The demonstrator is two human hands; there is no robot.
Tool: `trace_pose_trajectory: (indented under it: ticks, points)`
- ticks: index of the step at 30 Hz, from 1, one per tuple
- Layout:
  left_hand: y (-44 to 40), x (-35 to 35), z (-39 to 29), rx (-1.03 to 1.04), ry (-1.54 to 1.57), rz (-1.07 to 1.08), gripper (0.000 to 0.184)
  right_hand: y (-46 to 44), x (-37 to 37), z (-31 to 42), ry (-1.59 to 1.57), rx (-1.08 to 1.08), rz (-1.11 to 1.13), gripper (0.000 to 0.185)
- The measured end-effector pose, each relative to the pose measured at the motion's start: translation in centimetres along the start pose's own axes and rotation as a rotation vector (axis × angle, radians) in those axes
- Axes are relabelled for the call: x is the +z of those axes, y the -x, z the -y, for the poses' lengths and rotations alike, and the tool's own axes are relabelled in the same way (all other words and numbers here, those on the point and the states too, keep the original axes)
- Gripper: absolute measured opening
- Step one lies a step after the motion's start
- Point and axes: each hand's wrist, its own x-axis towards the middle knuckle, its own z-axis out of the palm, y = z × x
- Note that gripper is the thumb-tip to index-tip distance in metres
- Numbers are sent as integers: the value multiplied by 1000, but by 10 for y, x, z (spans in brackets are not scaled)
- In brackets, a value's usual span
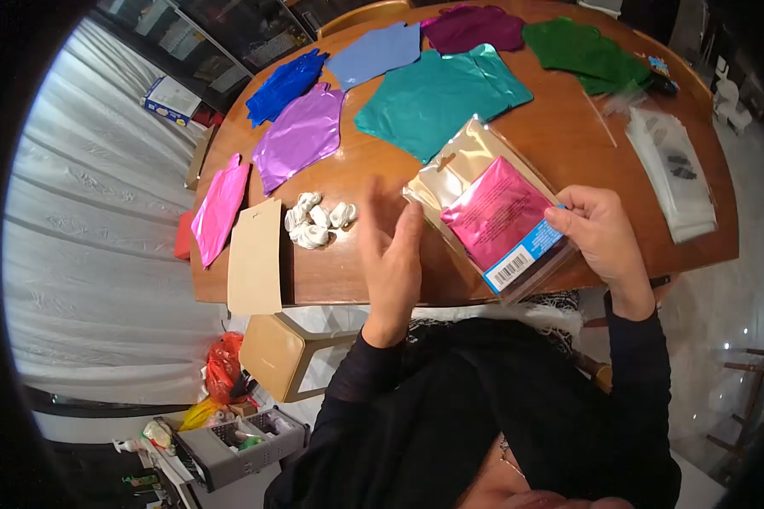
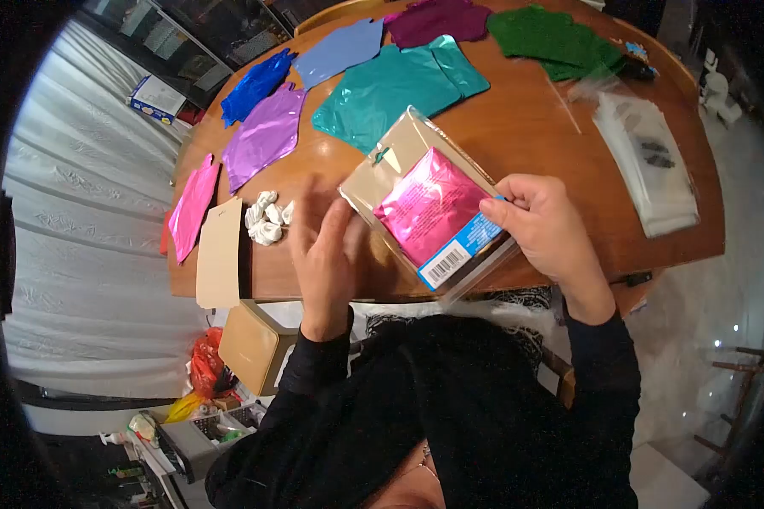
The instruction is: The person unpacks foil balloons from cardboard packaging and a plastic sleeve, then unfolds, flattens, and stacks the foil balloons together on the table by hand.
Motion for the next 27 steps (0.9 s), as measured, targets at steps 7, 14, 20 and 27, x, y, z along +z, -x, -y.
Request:
trace_pose_trajectory:
  ticks: [7, 14, 20, 27]
  points:
    - [15, 36, 0, 768, -1136, 508, 37, -20, -8, 8, 500, 101, 194, 20]
    - [4, 44, 28, 665, -1232, 639, 35, -8, -23, 2, 567, -81, -225, 24]
    - [7, 56, 27, 667, -1327, 613, 34, -1, -65, 5, 742, -101, -272, 18]
    - [7, 61, 37, 712, -1416, 542, 35, -64, -112, -35, 1428, -160, -524, 17]
